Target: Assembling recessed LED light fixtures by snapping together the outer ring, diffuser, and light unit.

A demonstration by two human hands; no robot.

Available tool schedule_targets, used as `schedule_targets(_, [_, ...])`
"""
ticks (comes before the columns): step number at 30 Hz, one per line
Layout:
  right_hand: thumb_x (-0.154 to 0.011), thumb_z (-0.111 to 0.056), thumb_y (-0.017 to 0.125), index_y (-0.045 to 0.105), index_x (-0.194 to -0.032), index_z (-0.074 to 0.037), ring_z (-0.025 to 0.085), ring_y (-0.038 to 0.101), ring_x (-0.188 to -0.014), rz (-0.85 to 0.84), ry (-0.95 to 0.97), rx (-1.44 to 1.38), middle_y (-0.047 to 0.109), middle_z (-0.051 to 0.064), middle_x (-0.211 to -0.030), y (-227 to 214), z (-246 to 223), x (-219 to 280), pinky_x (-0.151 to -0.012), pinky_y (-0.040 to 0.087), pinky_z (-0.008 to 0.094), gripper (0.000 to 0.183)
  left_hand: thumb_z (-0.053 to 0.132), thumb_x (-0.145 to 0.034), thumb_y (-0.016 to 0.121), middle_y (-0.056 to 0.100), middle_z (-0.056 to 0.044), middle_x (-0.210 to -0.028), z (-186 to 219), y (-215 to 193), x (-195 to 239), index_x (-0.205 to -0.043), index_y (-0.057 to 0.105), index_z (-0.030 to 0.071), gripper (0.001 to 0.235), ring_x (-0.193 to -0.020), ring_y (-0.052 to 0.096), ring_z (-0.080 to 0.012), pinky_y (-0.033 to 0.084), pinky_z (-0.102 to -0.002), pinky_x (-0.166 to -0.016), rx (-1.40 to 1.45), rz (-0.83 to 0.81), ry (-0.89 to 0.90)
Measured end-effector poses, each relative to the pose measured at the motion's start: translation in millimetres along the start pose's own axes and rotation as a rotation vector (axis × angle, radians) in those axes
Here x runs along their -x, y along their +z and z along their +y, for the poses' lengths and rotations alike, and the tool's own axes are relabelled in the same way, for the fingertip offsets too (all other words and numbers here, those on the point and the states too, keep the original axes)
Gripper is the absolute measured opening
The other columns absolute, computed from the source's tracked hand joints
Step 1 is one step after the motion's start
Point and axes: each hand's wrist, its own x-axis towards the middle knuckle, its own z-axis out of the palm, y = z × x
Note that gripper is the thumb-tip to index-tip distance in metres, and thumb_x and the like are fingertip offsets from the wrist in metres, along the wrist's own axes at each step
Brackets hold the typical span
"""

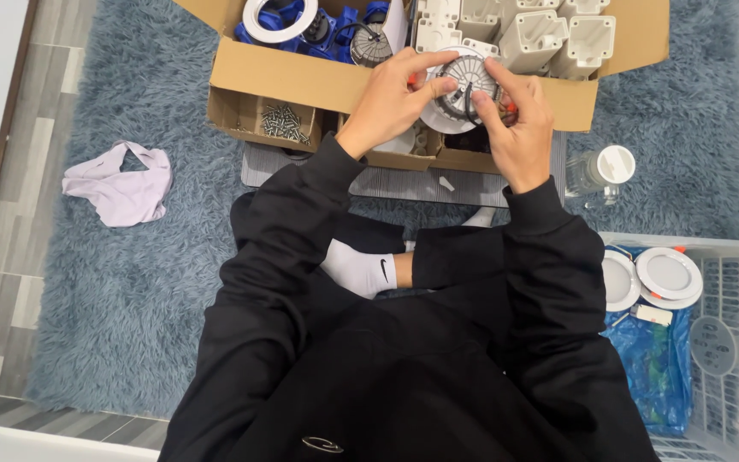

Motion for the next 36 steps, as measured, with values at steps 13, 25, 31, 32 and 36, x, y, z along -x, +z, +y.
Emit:
schedule_targets(13, [-0.111, -0.012, 0.083, 0.077, -0.144, -0.004, 0.015, 0.046, -0.081, -0.017, -0.022, 0.04, 0.048, 0.005, -0.096, 4, 5, -4, -0.068, 0.042, 0.028, 0.034, 0.034, -0.099, 0.083, 0.06, -0.004, -0.088, -1, 2, 1, -0.123, 0.082, 0.01, 0.034, -0.071, 0.064, -0.0143, 0.056, -0.029, -0.067, -0.112, 0.068, 0.041])
schedule_targets(25, [-0.112, -0.013, 0.084, 0.077, -0.145, -0.005, 0.015, 0.046, -0.078, -0.034, -0.011, 0.067, 0.046, 0.004, -0.093, 5, 13, -3, -0.065, 0.042, 0.028, 0.035, 0.032, -0.098, 0.084, 0.061, -0.005, -0.089, -10, 5, -2, -0.12, 0.084, 0.009, 0.032, -0.071, 0.065, -0.0157, 0.057, -0.03, -0.066, -0.144, 0.081, 0.071])
schedule_targets(31, [-0.112, -0.015, 0.084, 0.078, -0.144, -0.004, 0.017, 0.047, -0.08, -0.029, -0.044, 0.112, 0.047, 0.006, -0.095, 7, 15, -6, -0.068, 0.044, 0.029, 0.035, 0.029, -0.099, 0.084, 0.059, -0.004, -0.088, -16, 8, -4, -0.121, 0.084, 0.009, 0.03, -0.07, 0.063, -0.0145, 0.056, -0.029, -0.065, -0.155, 0.089, 0.1])
schedule_targets(32, [-0.112, -0.014, 0.085, 0.078, -0.144, -0.004, 0.017, 0.047, -0.08, -0.023, -0.059, 0.124, 0.048, 0.006, -0.096, 7, 16, -7, -0.069, 0.044, 0.029, 0.035, 0.03, -0.1, 0.083, 0.059, -0.005, -0.089, -15, 8, -5, -0.122, 0.084, 0.009, 0.03, -0.071, 0.064, -0.0149, 0.057, -0.029, -0.066, -0.159, 0.093, 0.098])
schedule_targets(36, [-0.112, -0.013, 0.085, 0.076, -0.145, -0.003, 0.017, 0.049, -0.08, -0.036, -0.065, 0.116, 0.051, 0.008, -0.099, 12, 19, -8, -0.068, 0.046, 0.029, 0.036, 0.029, -0.1, 0.081, 0.057, -0.004, -0.089, -22, 10, -4, -0.122, 0.084, 0.011, 0.028, -0.071, 0.062, -0.0142, 0.057, -0.029, -0.068, -0.186, 0.103, 0.088])
